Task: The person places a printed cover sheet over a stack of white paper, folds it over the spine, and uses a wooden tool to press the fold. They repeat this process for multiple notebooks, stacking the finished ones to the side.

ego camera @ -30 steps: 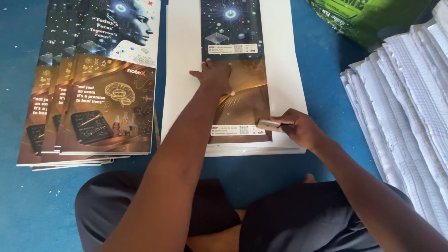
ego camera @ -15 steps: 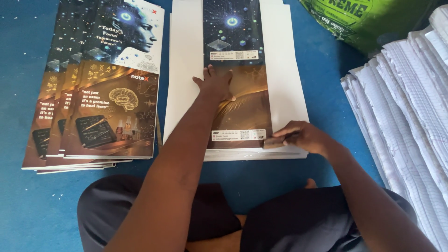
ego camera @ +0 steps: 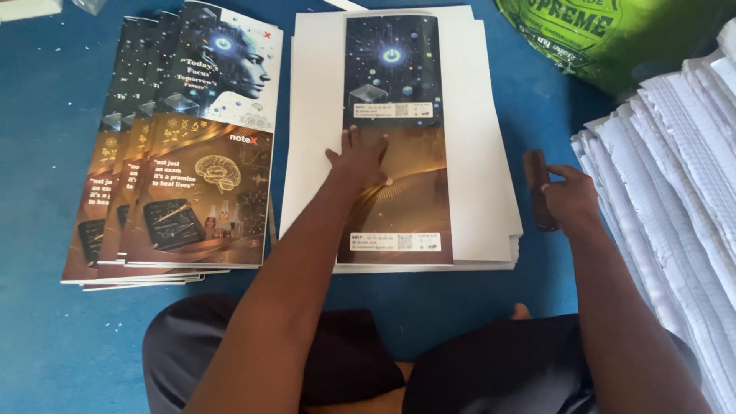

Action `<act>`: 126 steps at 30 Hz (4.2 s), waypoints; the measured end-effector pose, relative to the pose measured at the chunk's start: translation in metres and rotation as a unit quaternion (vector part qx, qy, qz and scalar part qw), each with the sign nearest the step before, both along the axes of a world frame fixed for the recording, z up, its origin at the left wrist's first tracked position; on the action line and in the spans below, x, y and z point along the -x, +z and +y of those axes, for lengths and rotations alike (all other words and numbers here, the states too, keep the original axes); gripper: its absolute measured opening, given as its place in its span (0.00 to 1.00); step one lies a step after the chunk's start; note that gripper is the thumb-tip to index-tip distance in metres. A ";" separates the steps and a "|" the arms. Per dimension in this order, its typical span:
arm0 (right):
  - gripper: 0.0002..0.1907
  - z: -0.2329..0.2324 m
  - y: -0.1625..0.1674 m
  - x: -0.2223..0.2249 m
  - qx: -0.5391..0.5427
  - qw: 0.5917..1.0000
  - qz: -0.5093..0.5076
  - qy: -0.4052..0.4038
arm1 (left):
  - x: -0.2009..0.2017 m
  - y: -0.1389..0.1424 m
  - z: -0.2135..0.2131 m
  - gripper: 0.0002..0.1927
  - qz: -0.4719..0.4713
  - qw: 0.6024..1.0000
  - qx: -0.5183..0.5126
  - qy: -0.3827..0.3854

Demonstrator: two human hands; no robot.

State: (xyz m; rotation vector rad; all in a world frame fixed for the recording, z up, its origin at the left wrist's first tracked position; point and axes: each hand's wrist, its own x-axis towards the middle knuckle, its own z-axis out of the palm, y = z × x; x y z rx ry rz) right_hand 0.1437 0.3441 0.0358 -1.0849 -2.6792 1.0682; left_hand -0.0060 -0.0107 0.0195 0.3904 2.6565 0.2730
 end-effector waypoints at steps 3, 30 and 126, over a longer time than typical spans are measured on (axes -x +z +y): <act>0.25 0.005 -0.017 0.005 -0.129 0.989 0.041 0.065 | -0.002 -0.002 -0.003 0.55 -0.004 1.000 -0.007 -0.002; 0.40 -0.135 0.022 0.023 0.453 0.881 -0.027 0.137 | -0.097 0.028 0.042 0.68 -0.020 0.986 -0.161 0.043; 0.44 -0.062 -0.022 0.031 -0.194 0.960 -0.102 0.173 | -0.081 -0.039 -0.173 0.31 0.103 0.950 -0.214 0.204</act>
